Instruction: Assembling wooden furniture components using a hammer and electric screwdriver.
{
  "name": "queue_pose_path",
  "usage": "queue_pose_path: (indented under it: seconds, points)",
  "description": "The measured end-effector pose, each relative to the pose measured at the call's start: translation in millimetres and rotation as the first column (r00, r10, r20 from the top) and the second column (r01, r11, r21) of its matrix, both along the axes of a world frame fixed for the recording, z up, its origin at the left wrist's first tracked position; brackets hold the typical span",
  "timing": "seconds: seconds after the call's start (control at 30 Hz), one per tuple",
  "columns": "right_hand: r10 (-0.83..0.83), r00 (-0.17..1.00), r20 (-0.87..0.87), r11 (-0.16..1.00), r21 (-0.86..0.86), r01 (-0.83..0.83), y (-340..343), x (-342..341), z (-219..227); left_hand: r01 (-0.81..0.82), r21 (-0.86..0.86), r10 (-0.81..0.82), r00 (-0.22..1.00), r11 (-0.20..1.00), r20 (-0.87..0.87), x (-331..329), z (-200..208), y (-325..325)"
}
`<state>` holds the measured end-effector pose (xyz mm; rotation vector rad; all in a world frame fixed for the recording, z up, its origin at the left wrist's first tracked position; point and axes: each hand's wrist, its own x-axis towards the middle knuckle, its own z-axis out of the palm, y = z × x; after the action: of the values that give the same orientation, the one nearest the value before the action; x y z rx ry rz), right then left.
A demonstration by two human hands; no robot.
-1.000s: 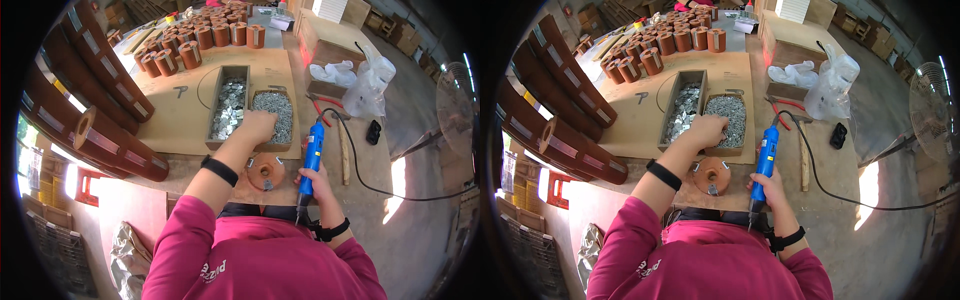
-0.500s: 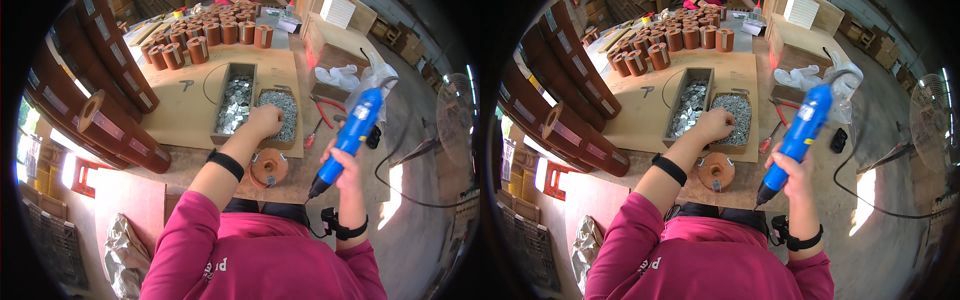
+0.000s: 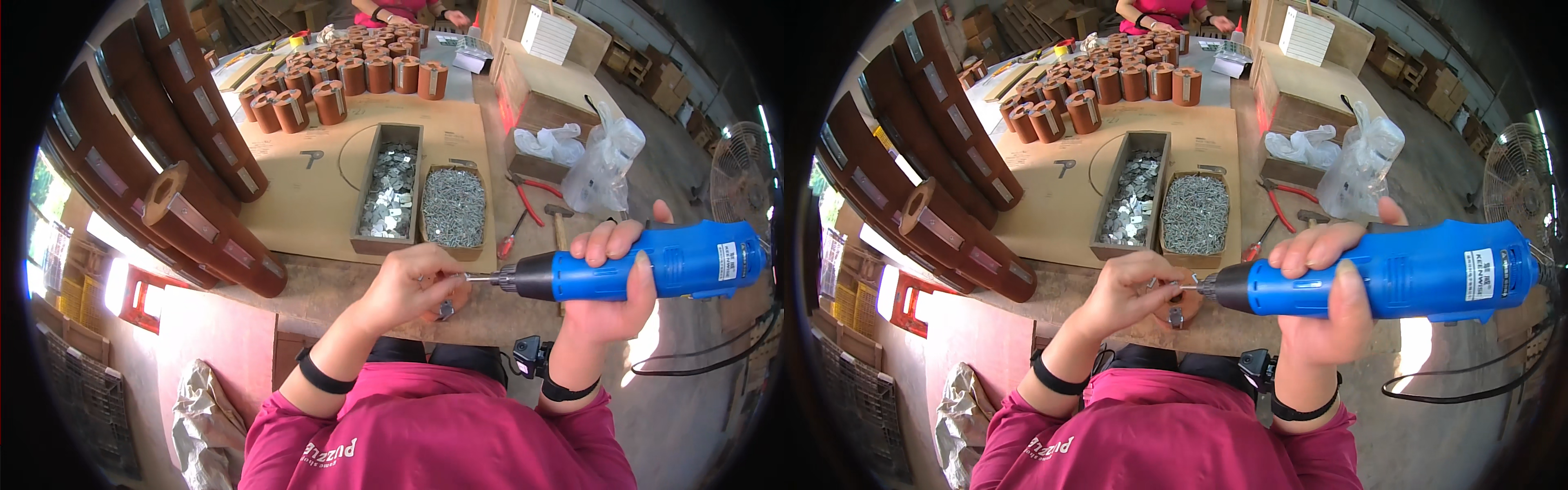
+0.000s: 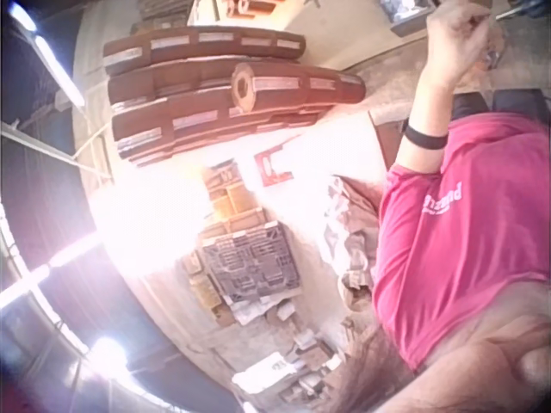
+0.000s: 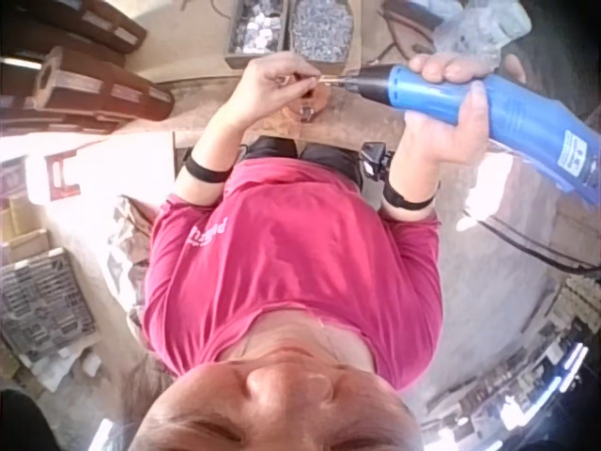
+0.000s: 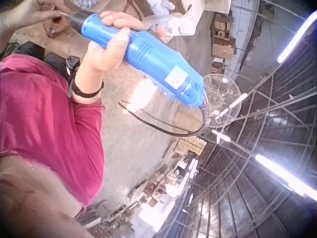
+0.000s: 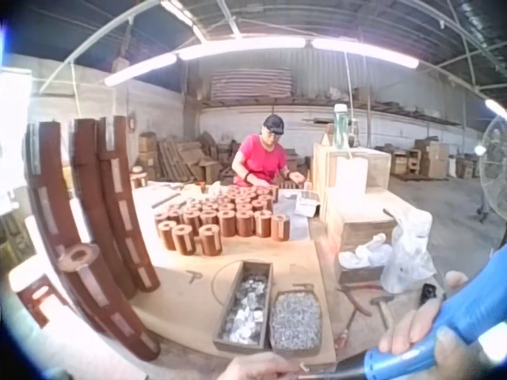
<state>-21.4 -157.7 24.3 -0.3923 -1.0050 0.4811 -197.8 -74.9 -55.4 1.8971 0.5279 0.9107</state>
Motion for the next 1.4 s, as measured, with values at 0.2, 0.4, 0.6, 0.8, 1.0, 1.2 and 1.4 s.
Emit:
queue_pose_path:
  seconds: [0.2,0.4,0.6,0.8,1.0,1.2,1.4]
  points:
    - [0.018,0.999,0.041,1.000,-0.017,-0.017,-1,-9,-5,0.037,-0.092,-0.025,0.991,0.995,0.133,-6,-11,-13]
    - [0.047,0.999,0.011,0.998,-0.041,-0.047,-4,-13,-11,0.055,-0.175,-0.047,0.998,0.983,0.050,-9,-18,-18]
    - [0.143,0.990,0.013,0.987,-0.075,-0.141,-9,-14,-10,0.115,-0.084,-0.109,0.991,0.990,0.077,-8,-18,-21]
    - [0.049,0.951,0.304,0.970,-0.242,0.027,6,-26,-11,-0.084,0.233,0.086,0.996,0.969,0.000,-5,-20,-23]
    - [0.077,0.924,0.375,0.934,-0.350,0.064,21,-47,-11,-0.101,0.223,0.121,0.990,0.970,-0.077,-9,-40,-32]
    - [0.106,0.923,0.370,0.909,-0.413,0.061,21,-53,-15,-0.139,0.246,0.161,0.984,0.959,-0.075,-11,-54,-37]
    - [0.069,0.876,0.476,0.939,-0.327,0.104,20,-53,-17,-0.155,0.238,0.174,0.983,0.959,-0.061,-10,-60,-37]
